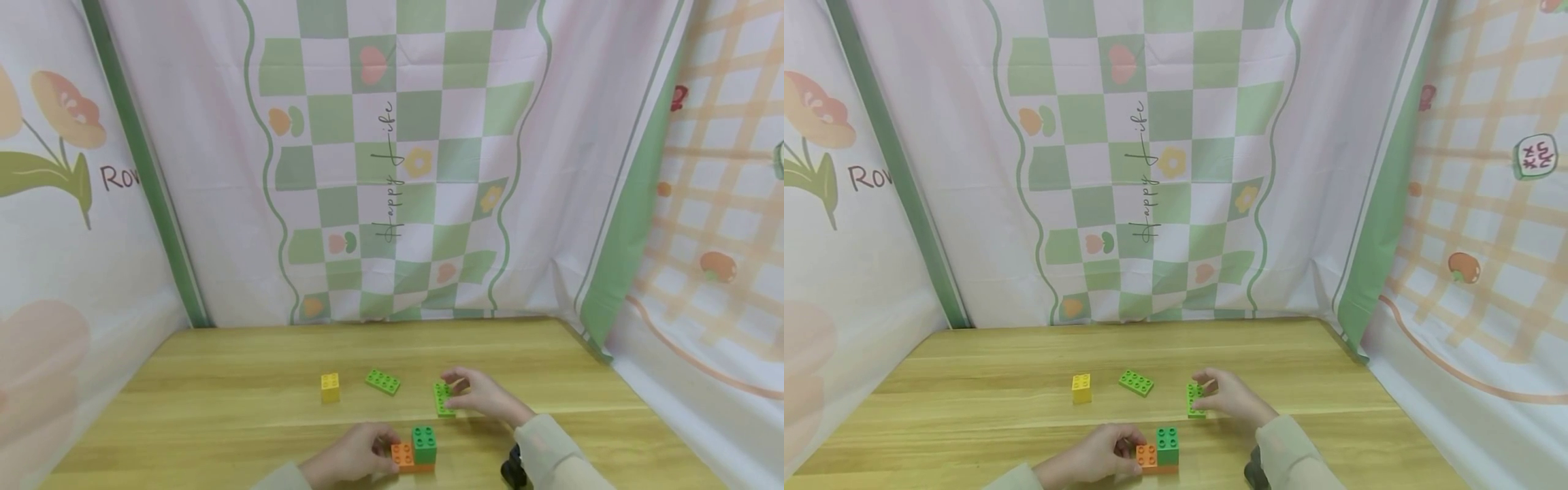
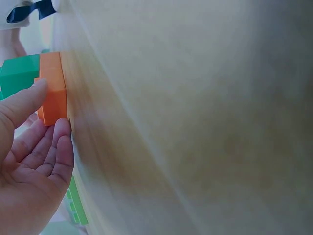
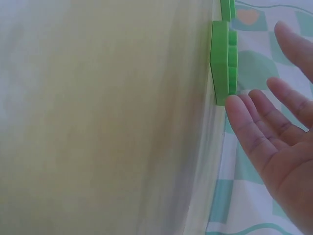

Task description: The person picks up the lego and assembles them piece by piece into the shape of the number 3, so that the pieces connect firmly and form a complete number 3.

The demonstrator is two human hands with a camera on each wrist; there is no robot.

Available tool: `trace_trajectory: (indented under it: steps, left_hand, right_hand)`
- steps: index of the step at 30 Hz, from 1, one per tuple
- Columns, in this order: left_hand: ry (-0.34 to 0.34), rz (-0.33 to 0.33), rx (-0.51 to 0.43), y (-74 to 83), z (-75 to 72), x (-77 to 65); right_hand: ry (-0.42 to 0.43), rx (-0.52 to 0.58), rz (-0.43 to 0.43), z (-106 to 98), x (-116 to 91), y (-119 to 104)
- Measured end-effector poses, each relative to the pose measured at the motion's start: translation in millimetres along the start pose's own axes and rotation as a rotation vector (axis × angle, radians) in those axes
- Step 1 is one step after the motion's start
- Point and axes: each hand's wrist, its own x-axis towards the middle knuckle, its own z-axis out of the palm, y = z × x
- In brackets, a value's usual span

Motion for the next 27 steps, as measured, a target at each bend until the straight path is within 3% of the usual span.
trace_trajectory:
  steps: [6, 20, 27]
  left_hand:
    - [0.002, -0.005, 0.001, 1.0, -0.1, -0.8]
    - [-0.002, -0.01, -0.013, 1.9, -0.1, -1.6]
    - [0.0, 0.004, -0.027, 1.8, 0.7, -2.3]
  right_hand:
    - [-0.006, -0.001, 0.021, 0.0, 2.4, 4.6]
    - [-0.099, 0.136, 0.107, 1.8, 3.9, 1.0]
    - [-0.119, 0.09, 0.149, 4.1, 6.5, -1.1]
